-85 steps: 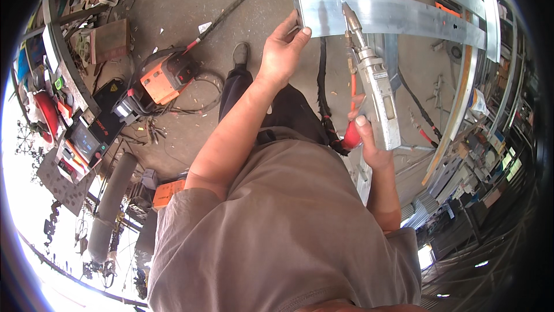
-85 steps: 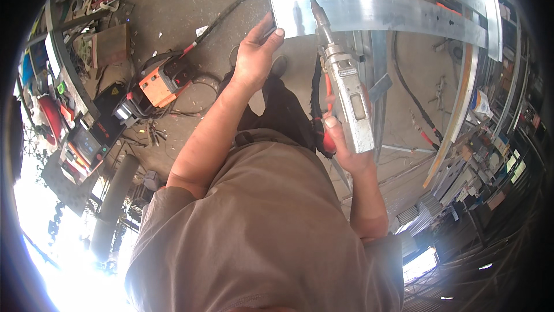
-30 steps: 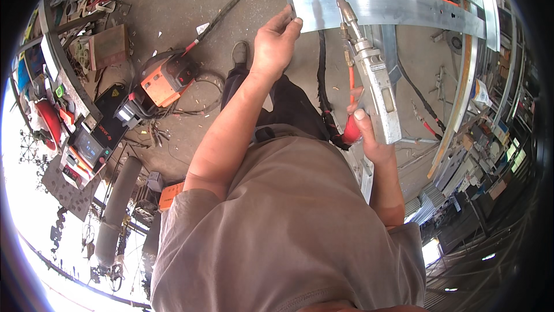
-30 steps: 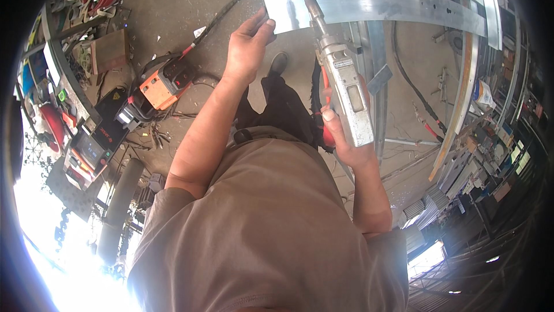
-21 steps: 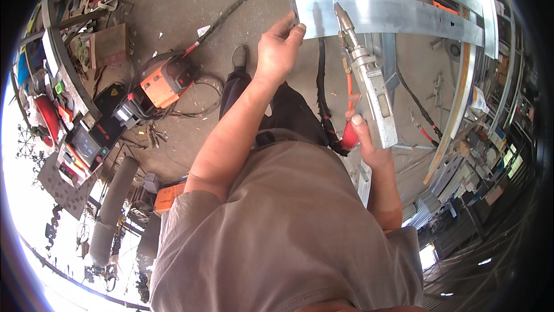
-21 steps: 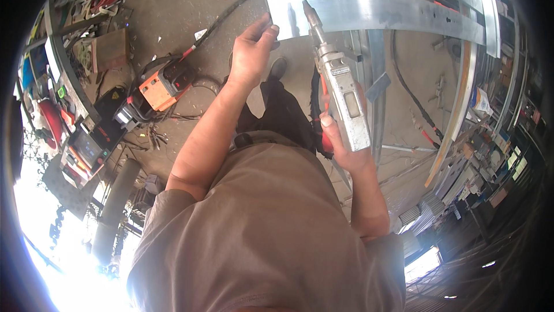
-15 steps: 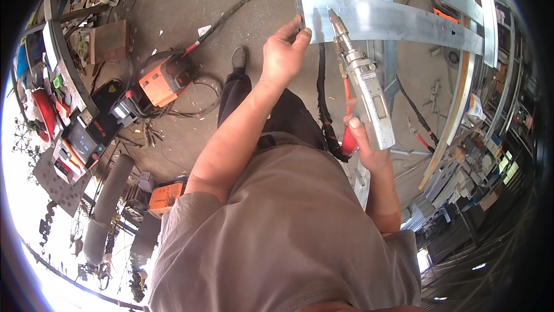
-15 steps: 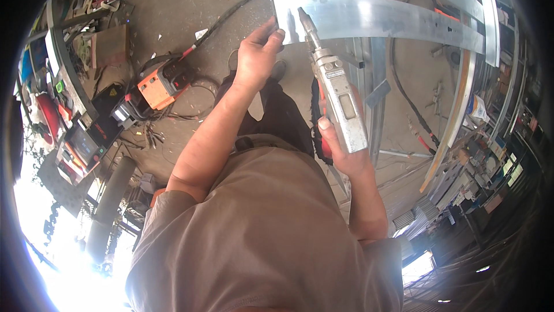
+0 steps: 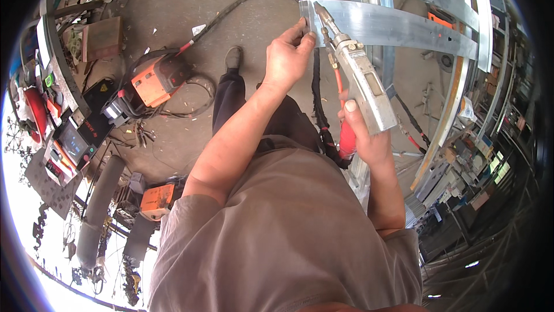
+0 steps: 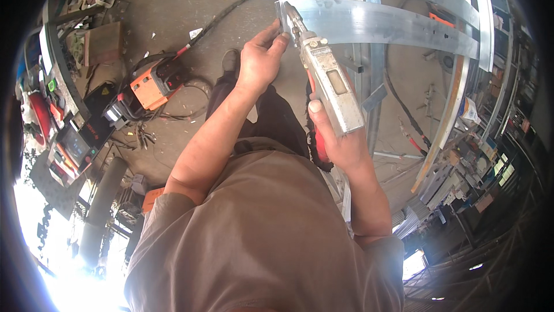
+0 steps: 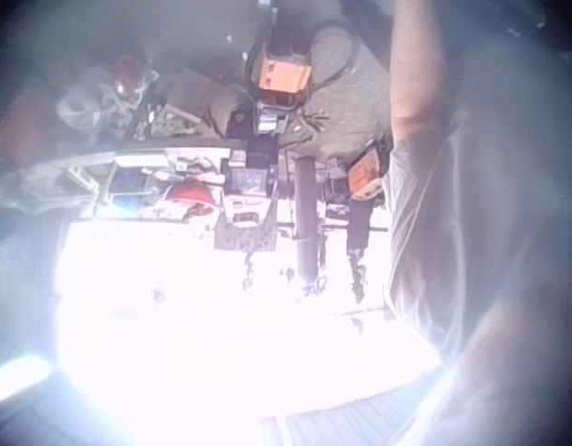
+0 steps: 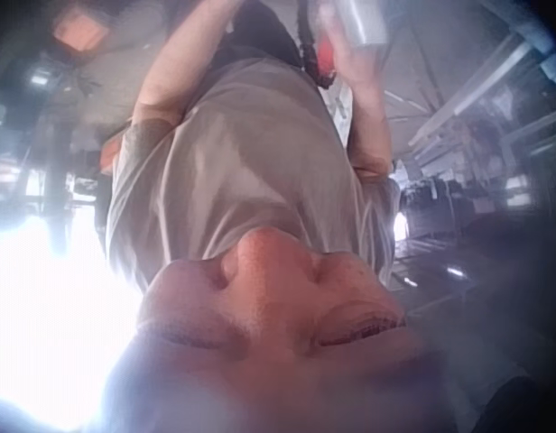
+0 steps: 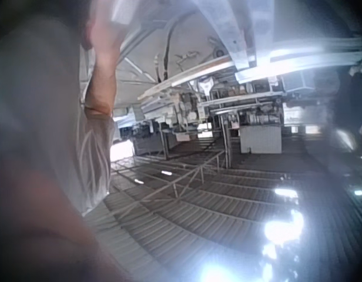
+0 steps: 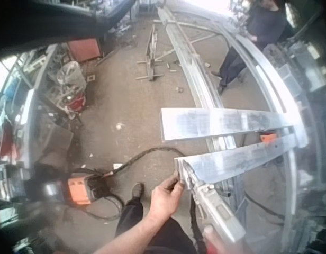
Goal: The person welds multiple metal frame sections using a handheld welding torch, creating bright sparks at each joint. They repeatedly position and tack weld curved and straight metal pieces into a larger frame structure.
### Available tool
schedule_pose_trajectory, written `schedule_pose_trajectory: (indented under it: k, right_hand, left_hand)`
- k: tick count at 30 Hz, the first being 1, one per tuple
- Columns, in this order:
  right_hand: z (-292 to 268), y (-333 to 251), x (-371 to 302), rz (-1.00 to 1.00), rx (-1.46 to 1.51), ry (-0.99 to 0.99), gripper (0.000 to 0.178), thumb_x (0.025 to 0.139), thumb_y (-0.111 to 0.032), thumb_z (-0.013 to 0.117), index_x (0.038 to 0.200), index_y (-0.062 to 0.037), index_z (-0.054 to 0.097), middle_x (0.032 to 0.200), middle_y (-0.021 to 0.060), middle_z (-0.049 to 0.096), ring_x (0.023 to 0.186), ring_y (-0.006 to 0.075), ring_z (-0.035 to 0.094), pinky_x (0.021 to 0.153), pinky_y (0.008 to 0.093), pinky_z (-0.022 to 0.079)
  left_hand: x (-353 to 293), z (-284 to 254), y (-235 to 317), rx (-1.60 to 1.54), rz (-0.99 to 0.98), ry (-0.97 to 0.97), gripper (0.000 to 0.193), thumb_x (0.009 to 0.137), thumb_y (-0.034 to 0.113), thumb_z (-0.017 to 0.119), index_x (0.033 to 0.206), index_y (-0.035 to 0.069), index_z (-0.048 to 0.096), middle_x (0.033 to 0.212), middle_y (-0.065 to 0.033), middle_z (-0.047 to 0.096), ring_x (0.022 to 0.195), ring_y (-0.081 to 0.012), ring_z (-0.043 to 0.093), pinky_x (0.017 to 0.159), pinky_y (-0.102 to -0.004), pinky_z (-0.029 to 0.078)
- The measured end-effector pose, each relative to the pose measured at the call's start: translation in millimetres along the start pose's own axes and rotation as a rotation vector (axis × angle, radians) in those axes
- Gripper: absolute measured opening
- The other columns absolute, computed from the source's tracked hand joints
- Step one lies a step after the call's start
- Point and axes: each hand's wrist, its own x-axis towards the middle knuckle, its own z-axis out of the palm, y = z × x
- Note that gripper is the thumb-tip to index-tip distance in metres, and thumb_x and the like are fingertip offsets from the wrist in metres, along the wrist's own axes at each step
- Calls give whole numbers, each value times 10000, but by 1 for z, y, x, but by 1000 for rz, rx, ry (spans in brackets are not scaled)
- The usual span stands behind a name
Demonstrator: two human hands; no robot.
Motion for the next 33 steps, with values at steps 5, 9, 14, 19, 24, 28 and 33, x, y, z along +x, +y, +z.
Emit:
schedule_pose_trajectory:
  k: [5, 9, 14, 19, 24, 28, 33]
  right_hand:
    - [5, -9, 4, 57, 75, 1, 331, 1044, -256, 606, 1235, 13, 625, 1082, 77, 671, 855, 151, 655, 749, 317, 544]
    - [6, -12, 3, 62, 91, -5, 311, 1039, -244, 605, 1219, 9, 627, 1056, 70, 668, 848, 148, 652, 738, 312, 538]
    - [8, -12, 2, 78, 57, -14, 302, 1042, -239, 600, 1212, 9, 627, 1051, 69, 670, 838, 148, 657, 731, 313, 542]
    - [8, -12, 3, 91, 42, -13, 304, 1042, -232, 602, 1225, 11, 621, 1064, 71, 675, 835, 150, 662, 727, 314, 545]
    - [10, -11, 4, 78, 50, -14, 316, 1041, -236, 612, 1241, 9, 615, 1063, 72, 677, 836, 153, 666, 730, 315, 546]
    - [9, -9, 5, 94, 55, -12, 313, 1040, -239, 617, 1237, 5, 618, 1055, 70, 676, 836, 153, 668, 734, 315, 545]
    - [5, -6, 5, 102, 24, -33, 311, 1046, -248, 620, 1235, -1, 620, 1038, 69, 673, 836, 149, 666, 732, 313, 543]
  left_hand:
    - [0, 0, 2, 35, -17, 17, 537, 957, 277, 688, 1417, 7, 623, 1082, -188, 782, 989, -209, 755, 932, -326, 555]
    - [-1, 0, 2, 0, -15, 23, 532, 954, 276, 690, 1409, 6, 629, 1074, -190, 782, 976, -224, 761, 925, -331, 559]
    - [-1, 0, 2, 8, 11, 23, 536, 946, 269, 701, 1404, 1, 630, 1064, -192, 781, 967, -226, 764, 911, -330, 564]
    - [-2, 0, 4, 6, 8, 24, 535, 945, 265, 703, 1403, -1, 629, 1059, -195, 779, 966, -224, 765, 904, -327, 565]
    - [-3, -1, 6, 5, -2, 23, 523, 950, 262, 698, 1400, 3, 634, 1054, -187, 780, 954, -212, 764, 896, -323, 565]
    - [-3, -1, 7, 14, -10, 18, 521, 951, 264, 700, 1399, 5, 636, 1059, -179, 780, 950, -211, 763, 898, -324, 565]
    - [-3, -1, 7, 20, -10, 22, 524, 952, 268, 701, 1402, 7, 634, 1062, -180, 780, 955, -215, 762, 901, -327, 564]
